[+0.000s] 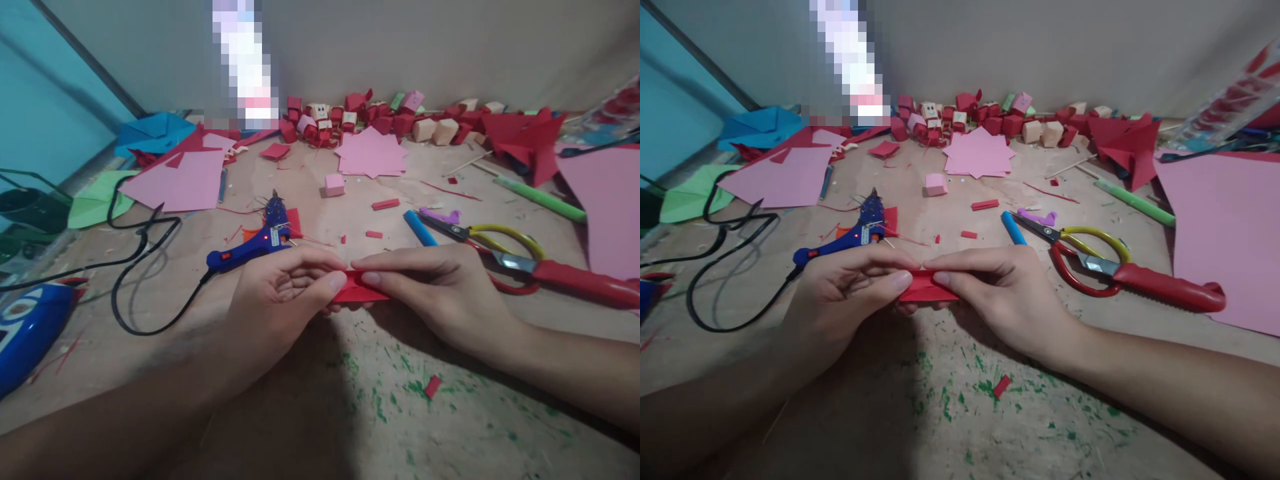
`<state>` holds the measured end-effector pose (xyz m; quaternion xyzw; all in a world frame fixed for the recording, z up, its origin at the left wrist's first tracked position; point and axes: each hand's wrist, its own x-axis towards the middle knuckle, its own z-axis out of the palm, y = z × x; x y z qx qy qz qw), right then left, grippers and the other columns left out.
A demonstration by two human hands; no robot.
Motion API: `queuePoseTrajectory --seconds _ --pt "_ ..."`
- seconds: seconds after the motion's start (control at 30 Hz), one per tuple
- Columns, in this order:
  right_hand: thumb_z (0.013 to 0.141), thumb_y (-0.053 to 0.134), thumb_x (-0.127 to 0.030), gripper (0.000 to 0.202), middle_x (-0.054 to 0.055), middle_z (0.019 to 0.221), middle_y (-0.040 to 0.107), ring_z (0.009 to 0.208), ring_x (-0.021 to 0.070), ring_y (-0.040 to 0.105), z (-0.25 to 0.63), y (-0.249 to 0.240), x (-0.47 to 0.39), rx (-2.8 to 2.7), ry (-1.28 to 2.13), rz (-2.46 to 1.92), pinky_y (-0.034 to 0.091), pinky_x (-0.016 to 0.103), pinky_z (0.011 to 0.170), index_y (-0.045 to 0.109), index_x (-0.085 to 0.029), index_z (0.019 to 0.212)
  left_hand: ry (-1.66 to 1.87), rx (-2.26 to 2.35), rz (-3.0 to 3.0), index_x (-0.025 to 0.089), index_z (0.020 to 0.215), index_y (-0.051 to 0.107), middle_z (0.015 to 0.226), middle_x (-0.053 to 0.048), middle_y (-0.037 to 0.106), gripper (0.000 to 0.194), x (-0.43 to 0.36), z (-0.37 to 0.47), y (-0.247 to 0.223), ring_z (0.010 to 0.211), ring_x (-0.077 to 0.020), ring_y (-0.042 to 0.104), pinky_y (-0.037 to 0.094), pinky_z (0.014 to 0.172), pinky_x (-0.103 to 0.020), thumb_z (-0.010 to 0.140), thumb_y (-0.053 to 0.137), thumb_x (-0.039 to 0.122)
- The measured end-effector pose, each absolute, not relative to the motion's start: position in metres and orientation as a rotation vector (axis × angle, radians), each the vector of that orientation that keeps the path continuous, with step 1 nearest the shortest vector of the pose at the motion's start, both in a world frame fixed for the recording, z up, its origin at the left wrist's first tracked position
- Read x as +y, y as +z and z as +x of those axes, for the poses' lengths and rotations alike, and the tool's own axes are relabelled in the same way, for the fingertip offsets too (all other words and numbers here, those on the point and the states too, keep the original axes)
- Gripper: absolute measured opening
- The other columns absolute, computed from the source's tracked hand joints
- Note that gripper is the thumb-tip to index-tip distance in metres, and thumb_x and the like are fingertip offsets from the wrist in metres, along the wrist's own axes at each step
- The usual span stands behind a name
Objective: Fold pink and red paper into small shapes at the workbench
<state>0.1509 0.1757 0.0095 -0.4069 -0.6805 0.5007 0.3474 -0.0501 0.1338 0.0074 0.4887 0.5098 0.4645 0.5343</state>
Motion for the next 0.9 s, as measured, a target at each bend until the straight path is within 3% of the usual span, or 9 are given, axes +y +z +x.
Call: queuePoseTrajectory --seconds 0.13,0.23,0.37,0.63,0.9 --pt "0.087 0.075 -0.012 0.019 -0.001 0.095 0.083 0.086 0.0151 0.078 0.1499 0.0095 0.1729 -1.72 1.354 -1.012 0.063 0.02 0.08 0.085 -0.025 0.096 1.095 1.252 1.157 0.02 0.089 0.076 0.072 0.005 0.074 0.008 0.1329 -0.0509 0.0072 0.06 -0.0054 0.069 0.058 0.059 -0.009 0.091 0.072 0.026" --pt "0.086 0.08 -0.023 0.016 0.001 0.103 0.082 0.091 0.0181 0.078 0.1485 0.0091 0.1731 -1.546 1.547 -0.996 0.064 0.025 0.081 0.084 -0.026 0.101 1.107 1.293 1.119 0.019 0.096 0.076 0.083 0.002 0.078 0.01 0.1322 -0.0505 0.0064 0.062 -0.0081 0.071 0.061 0.061 -0.014 0.09 0.074 0.027" --pt "0.088 0.079 -0.033 0.016 0.004 0.09 0.081 0.074 0.0146 0.073 0.1476 0.0097 0.1757 -1.476 1.657 -1.097 0.059 0.021 0.063 0.083 -0.02 0.096 1.14 1.331 1.2 0.019 0.096 0.076 0.087 0.002 0.079 0.008 0.1308 -0.0496 0.0068 0.069 -0.0082 0.073 0.06 0.064 -0.012 0.089 0.073 0.021" --pt "0.088 0.076 -0.027 0.013 0.006 0.083 0.078 0.063 0.0143 0.067 0.1472 0.0118 0.1758 -1.568 1.577 -1.179 0.048 0.021 0.048 0.081 -0.017 0.094 1.118 1.368 1.291 0.019 0.101 0.075 0.092 0.001 0.078 0.013 0.1302 -0.0477 0.0081 0.078 -0.0093 0.075 0.061 0.073 -0.014 0.088 0.073 0.02" --pt "0.085 0.078 -0.021 0.006 0.003 0.077 0.076 0.06 0.0125 0.064 0.1455 0.0116 0.1771 -1.585 1.535 -1.165 0.052 0.022 0.053 0.08 -0.017 0.088 1.059 1.399 1.32 0.021 0.102 0.076 0.095 -0.001 0.079 0.013 0.1302 -0.0509 0.0018 0.076 -0.0134 0.076 0.064 0.074 -0.023 0.091 0.07 0.023"
